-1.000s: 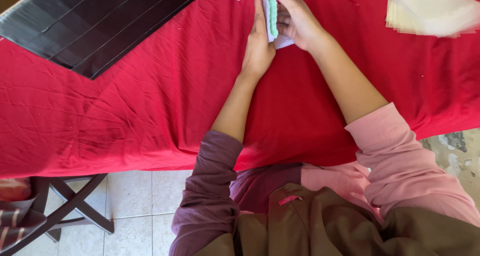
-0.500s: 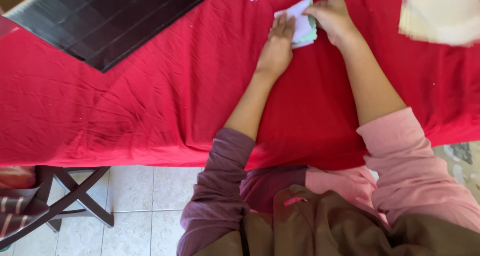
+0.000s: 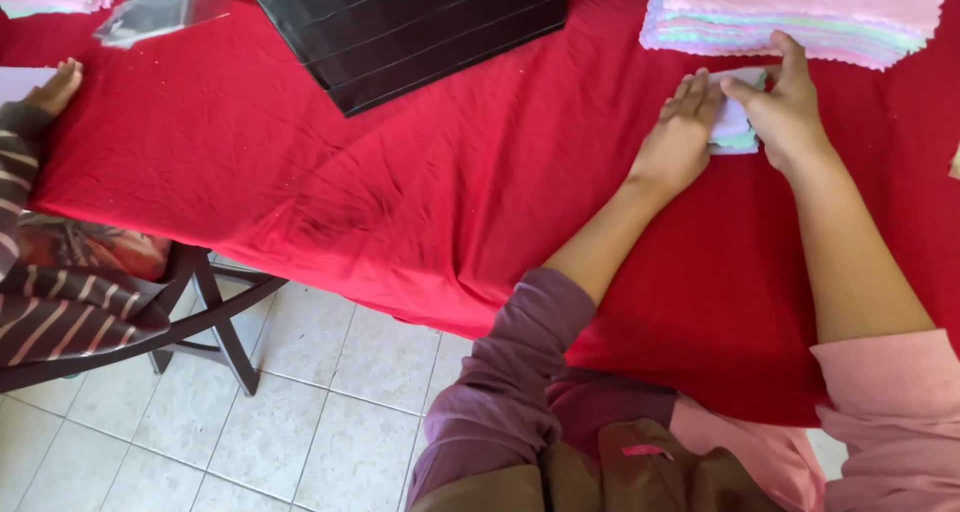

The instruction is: Folding small microfiber towels and placing them into individual plastic adhesive bags

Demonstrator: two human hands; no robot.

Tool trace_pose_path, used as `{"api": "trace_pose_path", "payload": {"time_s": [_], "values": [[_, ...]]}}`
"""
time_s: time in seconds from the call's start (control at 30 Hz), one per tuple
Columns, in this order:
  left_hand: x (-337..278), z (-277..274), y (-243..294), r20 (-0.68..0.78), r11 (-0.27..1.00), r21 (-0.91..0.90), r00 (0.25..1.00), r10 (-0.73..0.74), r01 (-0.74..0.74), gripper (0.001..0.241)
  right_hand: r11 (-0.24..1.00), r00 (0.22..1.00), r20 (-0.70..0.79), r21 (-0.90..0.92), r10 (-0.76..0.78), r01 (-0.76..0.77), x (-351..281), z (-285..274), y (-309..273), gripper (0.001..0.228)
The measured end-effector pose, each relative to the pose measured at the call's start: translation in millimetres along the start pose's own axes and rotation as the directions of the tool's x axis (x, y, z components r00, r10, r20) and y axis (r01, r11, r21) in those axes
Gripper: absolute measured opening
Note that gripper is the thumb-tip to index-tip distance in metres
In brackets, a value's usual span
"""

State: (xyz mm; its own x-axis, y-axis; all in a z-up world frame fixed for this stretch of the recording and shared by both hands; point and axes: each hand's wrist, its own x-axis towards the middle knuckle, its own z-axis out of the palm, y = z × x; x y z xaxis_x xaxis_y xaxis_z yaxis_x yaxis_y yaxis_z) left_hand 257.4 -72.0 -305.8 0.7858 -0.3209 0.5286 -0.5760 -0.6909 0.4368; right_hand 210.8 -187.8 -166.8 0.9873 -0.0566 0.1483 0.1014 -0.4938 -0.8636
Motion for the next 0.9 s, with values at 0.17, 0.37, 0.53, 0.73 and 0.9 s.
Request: {"api": "trace_pose_path", "payload": {"time_s": [0.17,0.37,0.53,0.73,0.9], "values": [[0,0,4,0.111,0.985,0.165,0.994,0.025,-0.043,0.081,0.982,0.999,-0.025,0.188,0.027,-0.022,20,5,41,0.066],[12,46,0,0.096,0.873,0.485,0.995,-0.003,-0.044,0.052,0.894,0.877,-0.189,-0.173,-0.442,0.413,12,8,33,0.043],[24,49,3,0.321,0.891,0.453,0.933,-0.165,0.002,0.063,0.722,0.730,-0.075,-0.250,-0.679,0.645,-23,27,-22,0.030],[22,8,12,0.279,0.951,0.304,0.950,-0.142,0.053,0.063,0.763,0.757,-0.105,-0.151,-0.645,0.629,-33,49,-15,0.018],[7,-47,21,0.202,0.992,0.112,0.976,-0.084,0.063,0.061,0.693,0.674,-0.163,-0.129,-0.721,0.709,-31,47,0,0.021]]}}
